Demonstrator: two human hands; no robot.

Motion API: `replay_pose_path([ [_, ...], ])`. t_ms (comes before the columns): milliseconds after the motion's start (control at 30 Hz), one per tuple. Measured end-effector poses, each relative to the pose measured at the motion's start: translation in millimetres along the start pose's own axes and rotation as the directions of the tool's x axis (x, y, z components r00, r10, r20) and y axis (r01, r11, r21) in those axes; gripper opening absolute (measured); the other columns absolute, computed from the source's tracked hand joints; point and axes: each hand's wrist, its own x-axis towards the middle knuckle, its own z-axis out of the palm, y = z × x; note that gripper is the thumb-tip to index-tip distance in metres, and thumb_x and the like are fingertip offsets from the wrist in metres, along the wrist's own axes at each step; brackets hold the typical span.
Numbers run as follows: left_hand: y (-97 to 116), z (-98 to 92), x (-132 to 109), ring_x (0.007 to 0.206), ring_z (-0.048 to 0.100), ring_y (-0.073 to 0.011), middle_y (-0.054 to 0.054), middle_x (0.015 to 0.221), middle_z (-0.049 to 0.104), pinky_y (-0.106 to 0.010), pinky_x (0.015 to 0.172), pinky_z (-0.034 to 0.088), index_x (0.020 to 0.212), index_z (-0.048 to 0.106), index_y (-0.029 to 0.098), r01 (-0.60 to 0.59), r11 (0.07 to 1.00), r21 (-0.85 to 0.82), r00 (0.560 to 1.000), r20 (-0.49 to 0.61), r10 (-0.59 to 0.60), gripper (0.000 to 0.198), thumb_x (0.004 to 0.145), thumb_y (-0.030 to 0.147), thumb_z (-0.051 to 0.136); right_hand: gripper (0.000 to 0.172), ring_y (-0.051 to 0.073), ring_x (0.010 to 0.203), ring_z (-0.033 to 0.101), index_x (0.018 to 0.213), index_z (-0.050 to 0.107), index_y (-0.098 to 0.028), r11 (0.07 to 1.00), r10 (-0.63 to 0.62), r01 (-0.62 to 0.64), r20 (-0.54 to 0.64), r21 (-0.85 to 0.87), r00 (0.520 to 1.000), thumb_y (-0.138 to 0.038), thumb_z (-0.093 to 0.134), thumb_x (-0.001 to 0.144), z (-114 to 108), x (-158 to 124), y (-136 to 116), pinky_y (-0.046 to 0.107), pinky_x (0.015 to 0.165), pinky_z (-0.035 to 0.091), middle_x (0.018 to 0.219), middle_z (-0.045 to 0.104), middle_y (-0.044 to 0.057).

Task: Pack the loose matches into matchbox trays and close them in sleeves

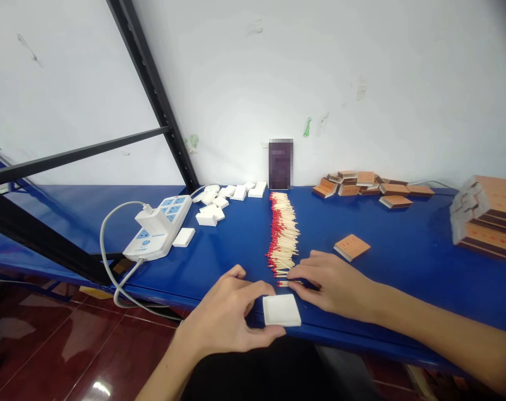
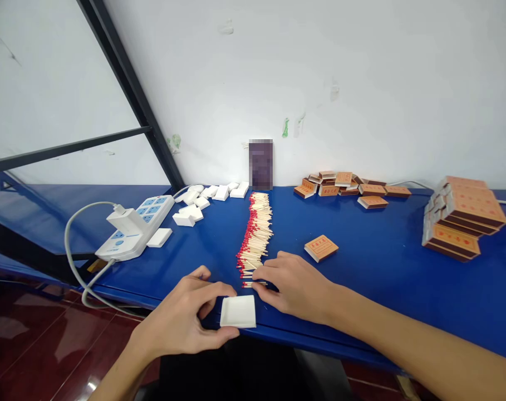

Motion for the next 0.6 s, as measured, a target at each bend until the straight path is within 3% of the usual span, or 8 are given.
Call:
replay_pose_path([
  [100, -0.7, 8.5, 0.1, 0.073, 0.066, -0.0169, 0.004, 0.081, 0.07, -0.034, 0.084, 0.045, 0.103, 0.066, 0.023, -0.047, 0.999, 0.018, 0.997, -0.052, 0.048, 0.036, 0.074, 0.039, 0.081, 0.023, 0.015, 0.065, 0.059, 0.088, 0.07, -0.017, 1.0, 0.005, -0.006, -0.073, -0.011, 0.997, -0.022, 0.05, 0.099, 3.4, 0.4, 2.9, 0.031, 0.07, 0.037, 0.072, 0.068, 0.001],
  [233, -3.7, 14.2, -2.0, 0.097, 0.069, -0.0249, -0.002, 0.1, 0.071, -0.039, 0.093, 0.048, 0.108, 0.066, 0.025, -0.059, 0.992, 0.107, 0.99, -0.124, 0.073, 0.043, 0.075, 0.047, 0.08, 0.019, 0.015, 0.061, 0.054, 0.088, 0.07, -0.017, 0.995, 0.067, -0.079, -0.172, -0.065, 0.983, -0.02, 0.053, 0.097, 4.0, 0.8, 7.0, 0.03, 0.065, 0.035, 0.068, 0.063, 0.0],
  [400, -5.7, 17.7, -3.7, 0.107, 0.068, -0.0317, -0.007, 0.113, 0.071, -0.049, 0.1, 0.05, 0.119, 0.066, 0.026, -0.024, 0.984, 0.178, 0.991, -0.127, 0.047, 0.057, 0.072, 0.055, 0.08, 0.015, 0.014, 0.058, 0.049, 0.086, 0.069, -0.018, 0.988, 0.126, -0.136, -0.136, -0.069, 0.983, -0.019, 0.056, 0.094, 3.7, 2.8, 7.1, 0.028, 0.061, 0.033, 0.066, 0.057, -0.001],
  [600, -4.5, 16.9, -2.9, 0.104, 0.07, -0.0303, -0.005, 0.108, 0.073, -0.05, 0.099, 0.051, 0.12, 0.065, 0.026, -0.016, 0.986, 0.167, 0.995, -0.093, 0.032, 0.056, 0.074, 0.054, 0.079, 0.016, 0.013, 0.058, 0.047, 0.084, 0.067, -0.019, 0.99, 0.104, -0.117, -0.148, -0.077, 0.983, -0.017, 0.055, 0.094, 5.5, 2.9, 6.4, 0.027, 0.06, 0.033, 0.065, 0.054, -0.002],
])
